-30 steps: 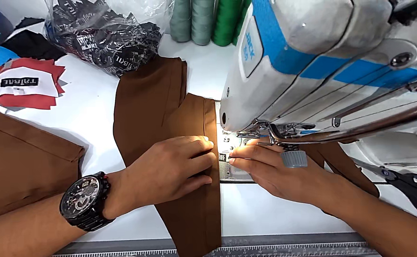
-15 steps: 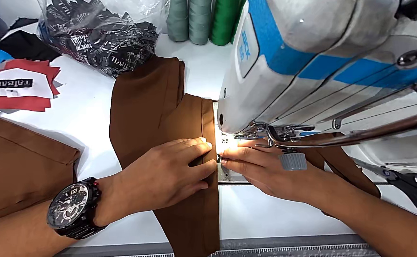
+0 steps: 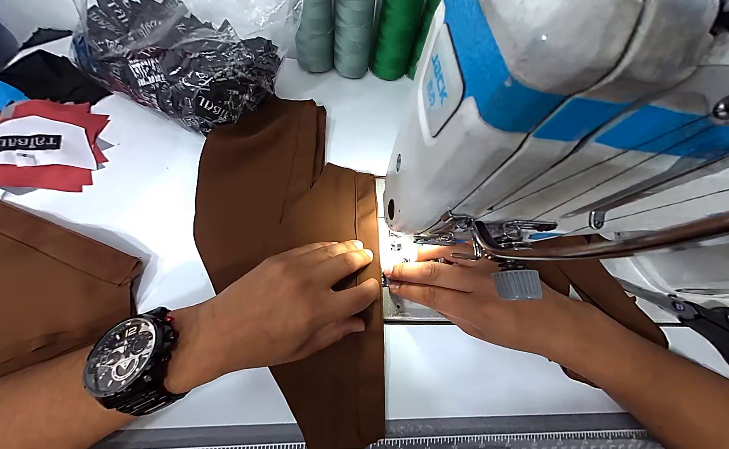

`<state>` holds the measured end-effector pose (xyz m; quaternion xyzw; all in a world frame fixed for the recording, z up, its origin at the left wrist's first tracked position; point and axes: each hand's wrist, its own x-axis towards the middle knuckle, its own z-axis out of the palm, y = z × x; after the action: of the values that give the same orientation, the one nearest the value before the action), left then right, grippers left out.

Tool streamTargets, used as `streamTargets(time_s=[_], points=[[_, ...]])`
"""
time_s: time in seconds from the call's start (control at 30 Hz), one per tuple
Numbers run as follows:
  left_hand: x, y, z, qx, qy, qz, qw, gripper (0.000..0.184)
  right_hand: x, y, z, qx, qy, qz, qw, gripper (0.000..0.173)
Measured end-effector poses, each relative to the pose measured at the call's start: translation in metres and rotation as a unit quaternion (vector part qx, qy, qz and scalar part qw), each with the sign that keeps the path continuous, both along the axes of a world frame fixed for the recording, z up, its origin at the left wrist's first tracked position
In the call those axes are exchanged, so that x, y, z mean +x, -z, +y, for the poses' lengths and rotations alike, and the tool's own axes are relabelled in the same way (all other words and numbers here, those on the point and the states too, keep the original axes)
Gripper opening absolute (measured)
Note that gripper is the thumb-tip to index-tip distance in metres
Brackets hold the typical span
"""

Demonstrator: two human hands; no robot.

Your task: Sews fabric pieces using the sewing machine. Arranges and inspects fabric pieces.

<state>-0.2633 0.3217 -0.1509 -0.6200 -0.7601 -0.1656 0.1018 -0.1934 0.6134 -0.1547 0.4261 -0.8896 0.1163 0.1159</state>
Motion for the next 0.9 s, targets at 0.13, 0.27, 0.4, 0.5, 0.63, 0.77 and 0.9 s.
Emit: streamTargets(time_s=[0.13, 0.27, 0.4, 0.5, 0.63, 0.77, 0.9], points=[[0.0003, 0.0, 0.0002, 0.003, -0.001, 0.0, 1.0, 0.039, -0.0004, 0.0009, -0.0052, 0.005, -0.002, 0.02, 1.0, 0.032], [0.0001, 0.0005, -0.0003, 0.002, 0.001, 0.004, 1.0, 0.039, 0.001, 0.0032, -0.0057, -0.005, 0.015, 0.006, 1.0, 0.034], [-0.0009, 0.0011, -0.0006, 0.005, 0.011, 0.008, 1.0, 0.038, 0.0021, 0.0033, -0.0056, -0.008, 0.026, -0.001, 1.0, 0.035], [-0.0012, 0.0015, -0.0008, 0.005, 0.018, 0.006, 1.0, 0.038, 0.0025, 0.0027, -0.0041, -0.002, 0.022, 0.007, 1.0, 0.034], [-0.001, 0.0018, -0.0014, 0.002, 0.018, 0.001, 1.0, 0.038, 0.0033, 0.0013, -0.0042, 0.009, 0.024, 0.017, 1.0, 0.033], [-0.0006, 0.0013, -0.0008, -0.001, 0.018, -0.002, 1.0, 0.038, 0.0031, 0.0002, -0.0055, 0.011, 0.023, 0.019, 1.0, 0.033], [-0.0006, 0.0014, -0.0002, 0.003, 0.018, 0.002, 1.0, 0.038, 0.0028, 0.0004, -0.0063, 0.013, 0.021, 0.023, 0.999, 0.032]])
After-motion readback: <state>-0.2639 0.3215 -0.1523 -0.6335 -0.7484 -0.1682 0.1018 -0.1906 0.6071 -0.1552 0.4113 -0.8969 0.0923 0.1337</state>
